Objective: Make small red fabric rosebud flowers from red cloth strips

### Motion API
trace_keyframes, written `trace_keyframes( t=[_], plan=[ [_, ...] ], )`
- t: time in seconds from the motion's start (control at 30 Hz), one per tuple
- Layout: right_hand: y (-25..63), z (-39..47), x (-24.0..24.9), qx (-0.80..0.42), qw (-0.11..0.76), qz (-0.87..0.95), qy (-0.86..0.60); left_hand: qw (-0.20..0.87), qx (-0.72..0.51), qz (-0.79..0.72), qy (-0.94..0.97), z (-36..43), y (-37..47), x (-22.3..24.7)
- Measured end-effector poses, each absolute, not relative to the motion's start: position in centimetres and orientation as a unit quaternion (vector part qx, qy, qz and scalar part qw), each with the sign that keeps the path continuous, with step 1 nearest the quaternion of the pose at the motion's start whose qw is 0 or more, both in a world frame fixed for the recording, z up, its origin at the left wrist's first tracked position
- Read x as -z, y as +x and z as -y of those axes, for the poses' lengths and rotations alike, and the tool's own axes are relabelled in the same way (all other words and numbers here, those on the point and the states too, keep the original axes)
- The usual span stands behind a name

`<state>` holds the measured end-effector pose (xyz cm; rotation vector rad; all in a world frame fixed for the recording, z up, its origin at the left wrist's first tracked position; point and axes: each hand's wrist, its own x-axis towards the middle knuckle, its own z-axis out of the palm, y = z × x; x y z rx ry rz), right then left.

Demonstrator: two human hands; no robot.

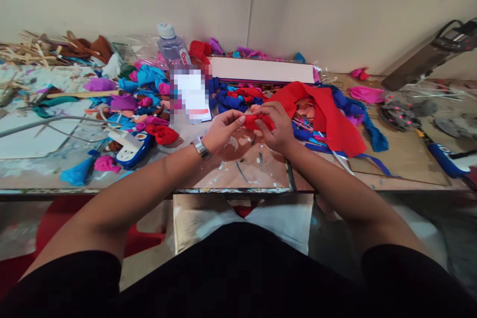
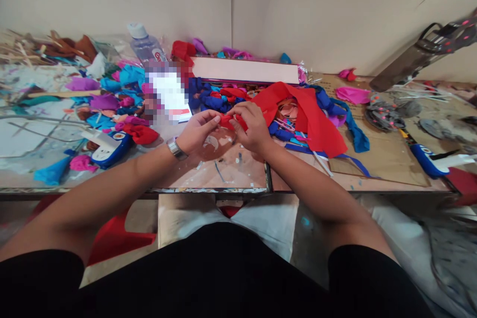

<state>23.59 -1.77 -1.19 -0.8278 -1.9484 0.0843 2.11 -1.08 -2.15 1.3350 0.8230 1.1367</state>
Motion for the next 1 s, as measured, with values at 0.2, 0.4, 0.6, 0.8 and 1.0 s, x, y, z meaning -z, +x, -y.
trace_keyframes(
  t=[0.2, 0.4, 0.6, 0.8, 1.0],
  plan=[
    [23.64, 1.73, 1.32, -0.027, 0.502, 0.799, -0.329, 0.54, -0.494, -0.35, 0.584, 1.03, 2.02, 2.03],
    [23.56, 2.0, 1.01, -0.039, 0.485, 0.794, -0.365, 0.543, -0.48, -0.354, 0.592, 0.61, 1.98, 2.57],
    [23.65, 1.97, 0.76, -0.038, 0.489, 0.785, -0.378, 0.55, -0.466, -0.367, 0.588, 0.8, 1.87, 2.66],
    [23.62, 1.99, 0.91, -0.04, 0.501, 0.783, -0.366, 0.549, -0.476, -0.356, 0.588, 0.85, 2.0, 2.47],
    [23.57, 1.96, 0.81, -0.039, 0.497, 0.78, -0.378, 0.495, -0.485, -0.363, 0.623, 0.67, 1.68, 2.59]
  ],
)
